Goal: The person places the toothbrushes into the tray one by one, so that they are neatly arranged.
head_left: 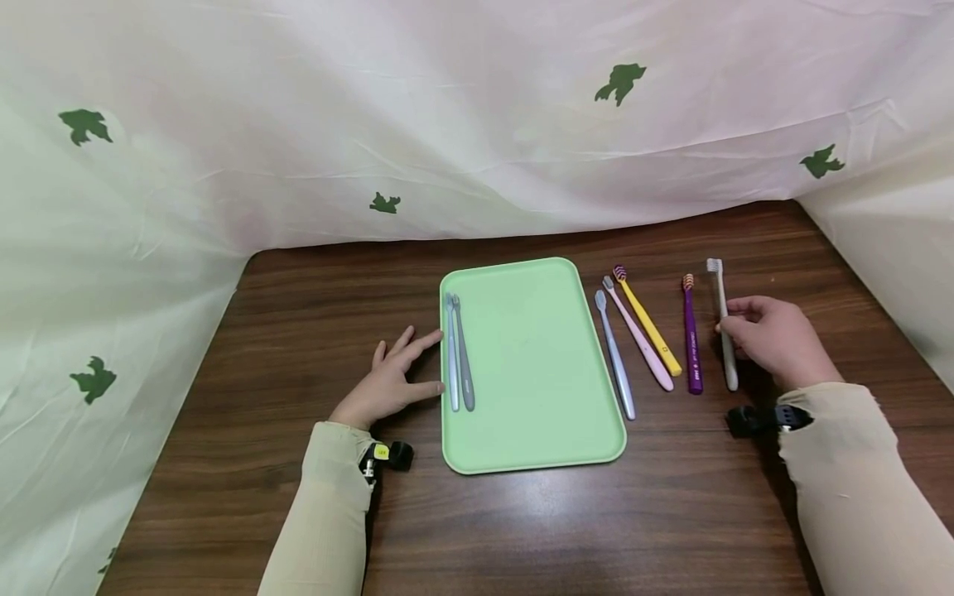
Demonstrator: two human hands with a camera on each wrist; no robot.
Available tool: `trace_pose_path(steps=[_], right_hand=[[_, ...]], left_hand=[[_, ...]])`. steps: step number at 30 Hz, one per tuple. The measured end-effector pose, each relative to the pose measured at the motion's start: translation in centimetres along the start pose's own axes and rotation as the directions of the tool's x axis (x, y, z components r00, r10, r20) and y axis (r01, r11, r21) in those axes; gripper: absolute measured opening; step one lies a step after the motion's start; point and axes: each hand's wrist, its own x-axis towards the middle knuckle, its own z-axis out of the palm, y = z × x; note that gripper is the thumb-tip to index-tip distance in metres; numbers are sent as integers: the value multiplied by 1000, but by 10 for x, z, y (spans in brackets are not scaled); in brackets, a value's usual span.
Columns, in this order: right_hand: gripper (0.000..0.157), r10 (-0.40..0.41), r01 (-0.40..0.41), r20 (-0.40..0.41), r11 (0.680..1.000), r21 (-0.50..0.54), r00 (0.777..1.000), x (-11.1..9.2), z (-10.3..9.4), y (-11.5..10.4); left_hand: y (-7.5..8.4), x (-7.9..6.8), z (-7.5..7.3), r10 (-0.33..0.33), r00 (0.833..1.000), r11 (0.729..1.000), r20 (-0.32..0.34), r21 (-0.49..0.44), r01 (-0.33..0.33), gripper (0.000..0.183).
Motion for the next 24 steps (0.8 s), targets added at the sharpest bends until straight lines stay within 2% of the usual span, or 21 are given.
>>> trace_pose_path(steps=[10,16,24], right_hand=[[47,10,-10,9,1000,12,1000,-1,0,-1],[47,14,-14,10,1000,-17,1000,0,0,-3],[45,-76,74,-31,995,-73,997,-2,-1,-2]], left_hand=[[-1,1,0,4,1000,1000,2,2,-4,79],[-1,1,0,4,1000,1000,3,0,-4,79],[0,0,0,0,1000,1000,2,0,0,79]])
